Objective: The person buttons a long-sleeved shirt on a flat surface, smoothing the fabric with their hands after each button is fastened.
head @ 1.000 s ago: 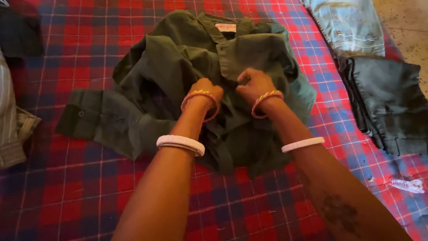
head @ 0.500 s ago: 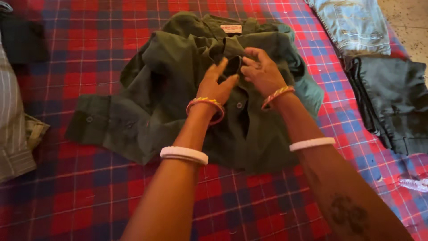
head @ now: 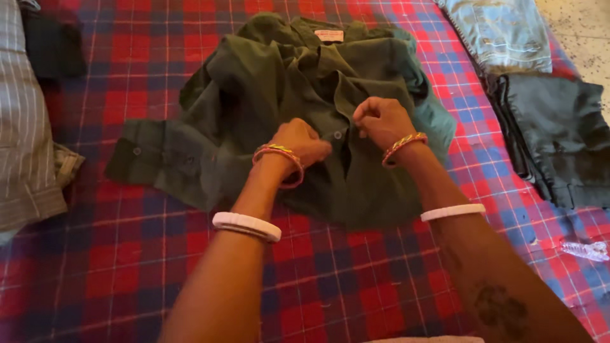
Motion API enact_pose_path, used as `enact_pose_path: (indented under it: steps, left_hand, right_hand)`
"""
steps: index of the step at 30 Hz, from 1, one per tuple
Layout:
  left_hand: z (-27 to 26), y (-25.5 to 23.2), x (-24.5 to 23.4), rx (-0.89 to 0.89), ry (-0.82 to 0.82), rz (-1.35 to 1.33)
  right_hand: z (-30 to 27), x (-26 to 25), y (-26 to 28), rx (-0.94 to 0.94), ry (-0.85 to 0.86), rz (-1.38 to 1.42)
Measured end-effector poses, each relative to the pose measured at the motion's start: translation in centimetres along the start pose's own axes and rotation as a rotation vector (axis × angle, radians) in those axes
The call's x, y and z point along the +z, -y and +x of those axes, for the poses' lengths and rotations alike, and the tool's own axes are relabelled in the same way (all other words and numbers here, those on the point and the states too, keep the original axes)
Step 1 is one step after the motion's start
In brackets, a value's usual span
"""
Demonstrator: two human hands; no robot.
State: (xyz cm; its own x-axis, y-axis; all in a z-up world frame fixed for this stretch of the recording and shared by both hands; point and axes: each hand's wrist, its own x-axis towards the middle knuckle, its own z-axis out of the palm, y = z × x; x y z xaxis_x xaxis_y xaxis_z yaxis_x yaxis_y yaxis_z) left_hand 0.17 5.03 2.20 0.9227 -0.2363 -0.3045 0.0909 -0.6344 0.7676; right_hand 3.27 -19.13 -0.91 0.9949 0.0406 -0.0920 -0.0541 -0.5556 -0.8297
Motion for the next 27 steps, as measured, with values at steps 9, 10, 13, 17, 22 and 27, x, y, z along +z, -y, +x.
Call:
enact_pose_path:
  steps: [9,10,13,17,22,27]
  left_hand:
    - [-3.1,-1.1,1.0,0.143,0.351,0.795]
    - [-3.4,-0.5,1.5,0.204,0.297,0.861]
    - [-3.2,1.6,3.0,0.350,0.136,0.936]
    - [-2.0,3.8,4.7,0.509,-0.061,0.931]
    - [-2.0,2.9,3.1,0.284,0.052,0.783]
    - [-2.7,0.4,1.3,-0.129,0.312,0.589]
  right_hand:
    - [-1.0,-0.1,-1.8,0.085,0.325,-0.025]
    - [-1.3,-0.1,-1.4,0.082,0.327,-0.053]
    - [-1.9,-0.7,0.2,0.160,0.329,-0.136]
    - [-2.8,-1.2,1.0,0.118,0.319,-0.140]
    - [-2.4,-1.2,-0.6,0.051,0.307,-0.227]
    - [-2.5,-1.3,-1.7,-0.011,0.380,-0.187]
